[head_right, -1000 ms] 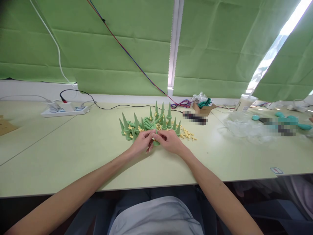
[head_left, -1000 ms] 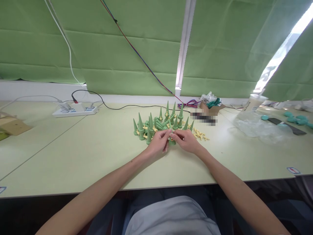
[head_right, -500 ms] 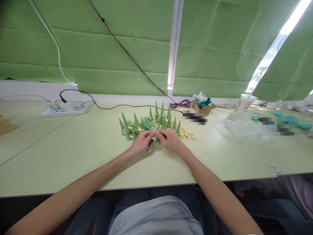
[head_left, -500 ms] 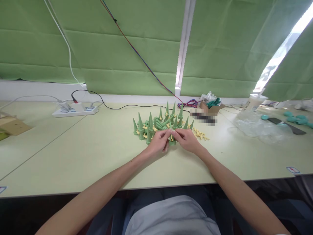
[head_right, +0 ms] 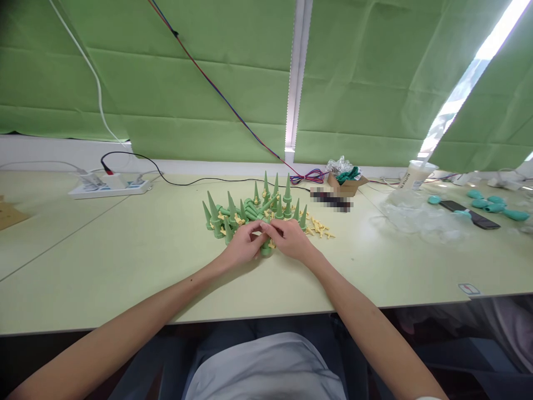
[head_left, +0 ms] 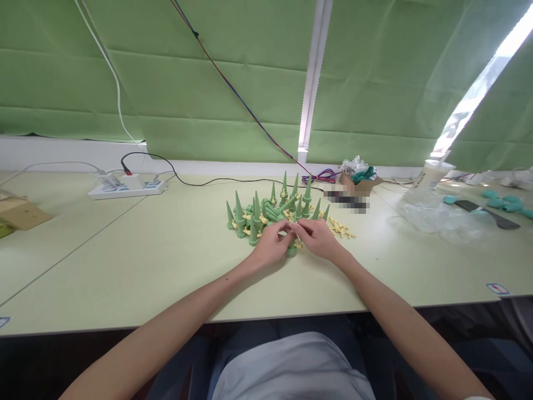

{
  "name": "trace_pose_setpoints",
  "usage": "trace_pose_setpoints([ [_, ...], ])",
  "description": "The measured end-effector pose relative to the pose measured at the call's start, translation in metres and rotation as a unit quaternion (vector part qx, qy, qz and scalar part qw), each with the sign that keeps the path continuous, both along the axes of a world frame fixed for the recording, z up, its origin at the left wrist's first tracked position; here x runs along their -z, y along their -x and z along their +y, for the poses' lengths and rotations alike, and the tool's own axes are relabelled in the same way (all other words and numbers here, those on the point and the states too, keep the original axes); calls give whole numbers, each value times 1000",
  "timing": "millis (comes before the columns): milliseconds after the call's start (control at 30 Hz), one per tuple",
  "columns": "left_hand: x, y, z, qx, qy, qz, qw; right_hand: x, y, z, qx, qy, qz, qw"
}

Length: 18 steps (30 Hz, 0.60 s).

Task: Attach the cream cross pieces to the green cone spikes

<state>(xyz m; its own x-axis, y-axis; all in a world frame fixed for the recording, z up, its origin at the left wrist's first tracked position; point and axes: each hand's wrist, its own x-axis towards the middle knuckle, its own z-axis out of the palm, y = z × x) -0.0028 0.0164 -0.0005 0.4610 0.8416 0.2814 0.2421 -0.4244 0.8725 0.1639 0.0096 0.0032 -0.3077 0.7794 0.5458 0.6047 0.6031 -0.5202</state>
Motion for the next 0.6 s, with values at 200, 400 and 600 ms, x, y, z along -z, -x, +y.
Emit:
trace_pose_setpoints([
  [200, 2, -1, -1, -45, -97, 68, 992, 0, 1, 0, 0, 5, -13, 1000],
  [400, 3, 1, 0, -79, -130, 107, 983, 0, 0, 1, 5, 12, -27, 1000],
  [600, 4, 3, 3, -74, -96, 140, 983, 1, 0, 1, 6, 20, -38, 999],
])
